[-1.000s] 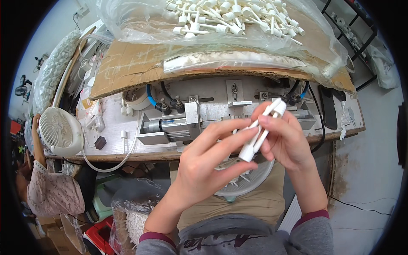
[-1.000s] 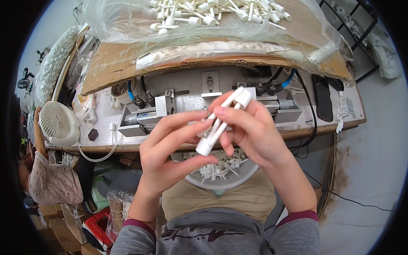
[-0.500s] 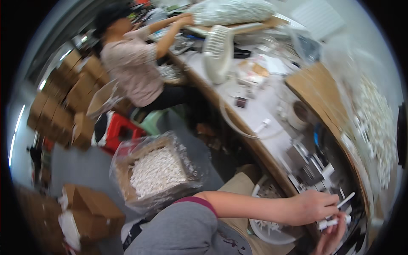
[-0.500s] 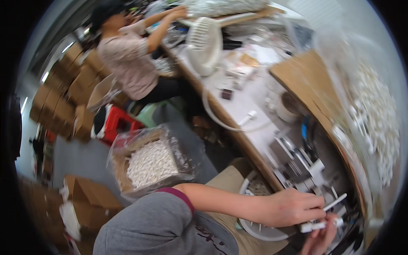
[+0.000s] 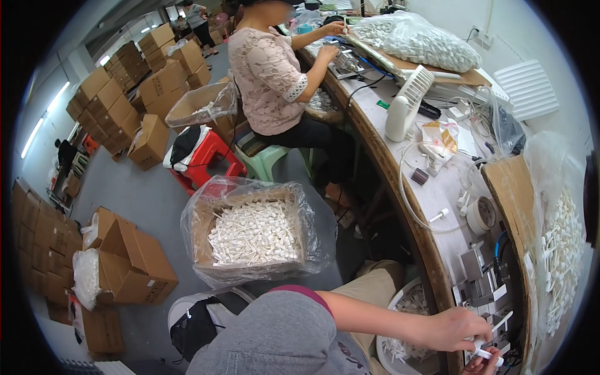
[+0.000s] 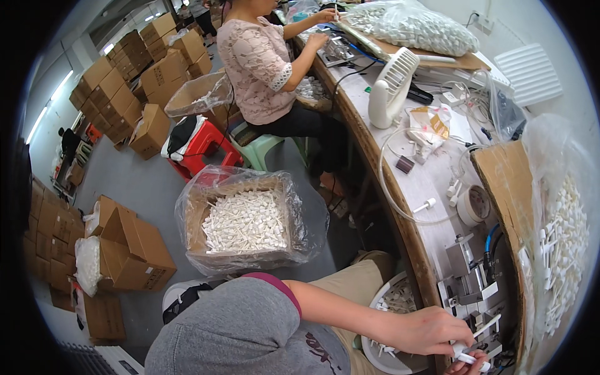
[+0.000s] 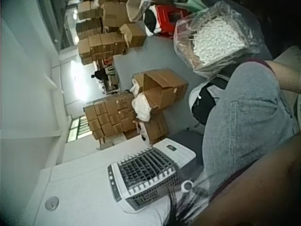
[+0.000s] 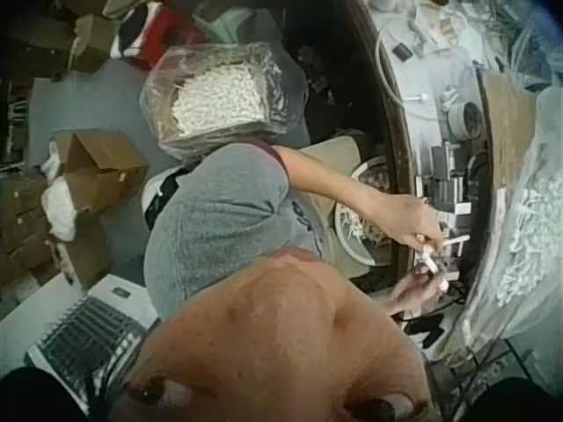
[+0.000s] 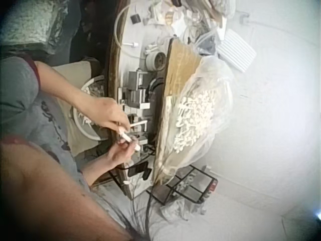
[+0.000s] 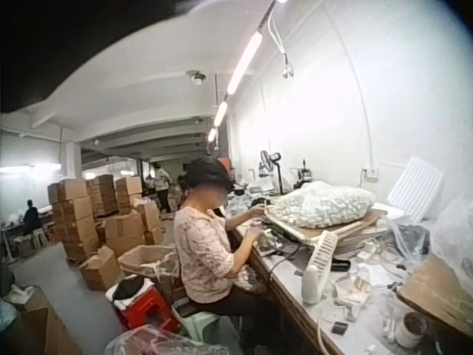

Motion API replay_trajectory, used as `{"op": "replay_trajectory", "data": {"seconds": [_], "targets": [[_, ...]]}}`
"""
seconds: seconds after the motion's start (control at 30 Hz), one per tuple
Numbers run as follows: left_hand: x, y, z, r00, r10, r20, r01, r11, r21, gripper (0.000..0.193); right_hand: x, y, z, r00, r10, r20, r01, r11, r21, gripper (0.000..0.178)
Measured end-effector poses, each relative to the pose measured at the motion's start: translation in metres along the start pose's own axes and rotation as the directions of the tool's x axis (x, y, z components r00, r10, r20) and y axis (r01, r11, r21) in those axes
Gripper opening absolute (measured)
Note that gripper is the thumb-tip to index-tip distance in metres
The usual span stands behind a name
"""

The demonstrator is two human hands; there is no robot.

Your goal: Assembling small white plastic components using a pneumatic jig in a workshop environment.

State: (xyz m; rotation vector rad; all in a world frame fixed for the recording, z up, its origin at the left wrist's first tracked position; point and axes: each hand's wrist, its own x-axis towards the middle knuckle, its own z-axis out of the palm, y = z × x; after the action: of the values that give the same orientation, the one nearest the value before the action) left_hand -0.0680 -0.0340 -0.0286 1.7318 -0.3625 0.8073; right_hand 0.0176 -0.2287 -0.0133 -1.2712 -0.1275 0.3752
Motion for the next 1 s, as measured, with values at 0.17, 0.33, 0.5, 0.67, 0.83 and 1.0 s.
{"op": "replay_trajectory", "data": {"seconds": [0.17,0.33,0.5,0.67,0.83,1.0], "targets": [[-0.012,0.012,-0.001,1.0,-0.006,-0.008,0.005,0.999,-0.052,0.025,-0.01,0.003,0.01,0.992,0.006,0.124,0.004,0.997,-0.079,0.031],[-0.021,0.018,-0.008,0.992,-0.12,0.039,0.122,0.992,-0.041,0.024,-0.023,0.002,0.026,0.988,-0.046,0.149,0.064,0.99,-0.123,0.029],[-0.028,0.023,-0.012,0.983,0.085,0.163,-0.107,0.986,0.131,0.024,-0.022,0.007,0.012,0.977,-0.009,0.211,0.037,0.991,-0.131,0.022],[-0.03,0.037,-0.005,0.978,0.209,-0.023,-0.201,0.961,0.189,0.027,-0.022,-0.005,0.016,0.963,-0.114,0.243,0.182,0.943,-0.28,0.014],[-0.04,0.05,-0.019,0.987,0.15,0.054,-0.159,0.929,0.334,0.082,0.05,-0.061,0.021,0.507,-0.728,0.462,0.706,0.042,-0.707,0.02],[-0.081,0.032,-0.006,0.948,-0.069,0.312,-0.093,0.873,0.478,0.082,0.121,-0.112,0.017,0.57,-0.47,0.674,0.276,-0.663,-0.696,0.024]]}}
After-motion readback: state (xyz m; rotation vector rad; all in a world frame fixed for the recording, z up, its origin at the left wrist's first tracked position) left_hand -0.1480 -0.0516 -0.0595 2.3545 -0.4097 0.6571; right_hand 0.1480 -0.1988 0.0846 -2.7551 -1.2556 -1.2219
